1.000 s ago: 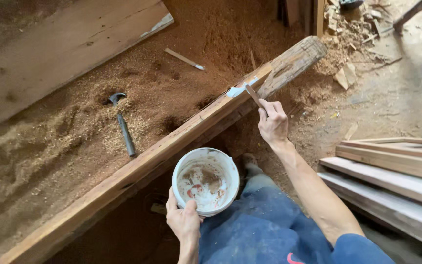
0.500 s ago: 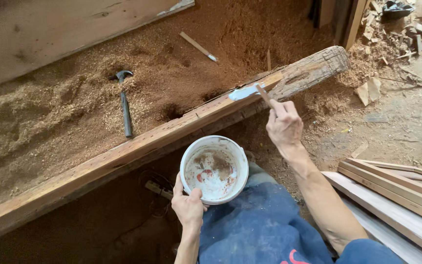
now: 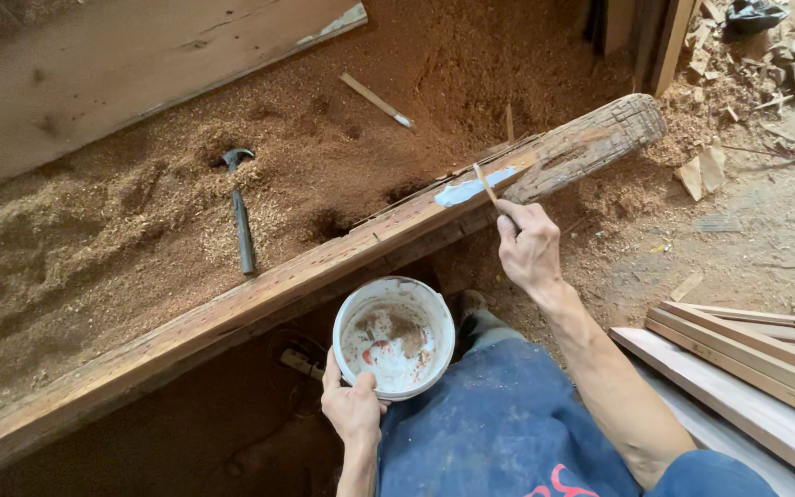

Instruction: The person applies a white adhesive from a bucket onto a long wooden beam using a small stick. The person repeatedly dips the stick into the bucket and spreads the adhesive along the beam's length.

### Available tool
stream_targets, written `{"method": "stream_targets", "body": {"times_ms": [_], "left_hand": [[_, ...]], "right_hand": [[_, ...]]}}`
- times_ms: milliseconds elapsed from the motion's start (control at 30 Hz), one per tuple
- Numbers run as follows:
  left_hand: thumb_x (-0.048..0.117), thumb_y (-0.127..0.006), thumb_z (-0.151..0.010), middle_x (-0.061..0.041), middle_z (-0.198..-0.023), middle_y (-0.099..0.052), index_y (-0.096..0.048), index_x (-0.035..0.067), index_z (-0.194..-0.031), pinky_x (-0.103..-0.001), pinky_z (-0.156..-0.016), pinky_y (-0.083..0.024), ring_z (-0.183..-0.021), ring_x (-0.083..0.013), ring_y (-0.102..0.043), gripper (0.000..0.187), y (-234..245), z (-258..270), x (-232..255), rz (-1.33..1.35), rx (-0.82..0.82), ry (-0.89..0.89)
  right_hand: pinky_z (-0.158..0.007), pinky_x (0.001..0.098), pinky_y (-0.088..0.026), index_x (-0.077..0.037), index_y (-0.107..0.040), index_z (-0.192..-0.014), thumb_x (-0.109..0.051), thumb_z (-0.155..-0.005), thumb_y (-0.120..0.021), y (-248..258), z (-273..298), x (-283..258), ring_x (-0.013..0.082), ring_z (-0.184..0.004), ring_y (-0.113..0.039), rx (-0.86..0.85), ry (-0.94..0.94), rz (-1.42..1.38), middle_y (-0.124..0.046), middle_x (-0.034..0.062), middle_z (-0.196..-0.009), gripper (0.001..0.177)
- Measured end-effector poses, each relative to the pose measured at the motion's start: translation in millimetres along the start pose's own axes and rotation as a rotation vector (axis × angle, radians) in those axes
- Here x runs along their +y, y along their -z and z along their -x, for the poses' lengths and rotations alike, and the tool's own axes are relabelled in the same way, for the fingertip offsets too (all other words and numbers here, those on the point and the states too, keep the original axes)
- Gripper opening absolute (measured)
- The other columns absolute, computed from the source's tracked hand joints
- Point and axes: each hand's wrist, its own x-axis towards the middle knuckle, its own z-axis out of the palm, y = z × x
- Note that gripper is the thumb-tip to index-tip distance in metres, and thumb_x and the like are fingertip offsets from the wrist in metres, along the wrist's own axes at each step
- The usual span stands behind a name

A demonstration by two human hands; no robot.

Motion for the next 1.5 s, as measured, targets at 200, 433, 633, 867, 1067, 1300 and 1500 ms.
{"method": "stream_targets", "body": {"times_ms": [200,433,633,867,1067,1300,1500], "left_hand": [[-0.006,-0.056,-0.069,-0.012,-0.104,-0.071,-0.056,0.005,-0.141,-0.032,-0.033,-0.045,-0.038,-0.0183,-0.056,0.074,-4,-3,0,-0.014,-0.001,0.015],[-0.008,-0.054,-0.071,-0.014,-0.085,-0.075,-0.052,0.005,-0.147,-0.030,-0.034,-0.044,-0.038,-0.0155,-0.054,0.078,-7,-6,-1,0.003,-0.063,0.029],[-0.010,-0.053,-0.071,-0.017,-0.083,-0.074,-0.050,0.005,-0.148,-0.030,-0.034,-0.043,-0.037,-0.0168,-0.052,0.079,-4,-11,0,-0.020,-0.089,0.058],[-0.011,-0.055,-0.074,-0.015,-0.083,-0.073,-0.052,0.006,-0.147,-0.030,-0.034,-0.043,-0.039,-0.0161,-0.056,0.075,0,-20,-16,-0.016,-0.105,0.026],[-0.010,-0.056,-0.075,-0.018,-0.079,-0.072,-0.050,0.010,-0.150,-0.030,-0.033,-0.042,-0.038,-0.0166,-0.055,0.077,4,-25,-25,-0.030,-0.085,0.042],[-0.010,-0.053,-0.073,-0.014,-0.078,-0.072,-0.051,0.007,-0.149,-0.030,-0.032,-0.041,-0.036,-0.0152,-0.052,0.077,0,-19,-16,-0.034,-0.125,0.001],[-0.010,-0.054,-0.072,-0.017,-0.075,-0.074,-0.045,0.008,-0.152,-0.032,-0.033,-0.042,-0.035,-0.0174,-0.051,0.082,0,-15,-4,-0.107,-0.103,0.077]], "right_hand": [[-0.082,0.0382,-0.058,-0.003,-0.073,-0.118,-0.007,-0.098,-0.063,2,-2,-10,0.0324,-0.092,-0.072,-0.010,0.065,-0.015,-0.072,0.0179,-0.104,0.023],[-0.064,0.0381,-0.057,-0.007,-0.074,-0.117,-0.006,-0.094,-0.064,2,3,1,0.0293,-0.074,-0.068,-0.273,0.153,0.104,-0.072,0.0155,-0.094,0.024],[-0.062,0.0322,-0.057,-0.006,-0.072,-0.124,-0.009,-0.104,-0.062,26,-23,44,0.0204,-0.076,-0.067,-0.008,0.021,0.028,-0.074,0.0110,-0.098,0.024],[-0.069,0.0357,-0.058,-0.002,-0.072,-0.123,-0.007,-0.100,-0.066,27,-1,60,0.0265,-0.082,-0.068,0.107,0.081,0.127,-0.070,0.0160,-0.101,0.025],[-0.070,0.0371,-0.058,-0.003,-0.073,-0.123,-0.006,-0.098,-0.064,36,-5,61,0.0286,-0.082,-0.068,0.140,0.051,0.186,-0.070,0.0176,-0.101,0.026],[-0.070,0.0347,-0.059,-0.003,-0.073,-0.123,-0.010,-0.103,-0.061,34,-10,57,0.0268,-0.084,-0.069,0.072,0.056,0.209,-0.071,0.0179,-0.106,0.025],[-0.060,0.0323,-0.056,-0.003,-0.073,-0.123,-0.010,-0.103,-0.061,35,-21,54,0.0254,-0.077,-0.068,0.080,0.002,0.227,-0.072,0.0169,-0.102,0.024]]}}
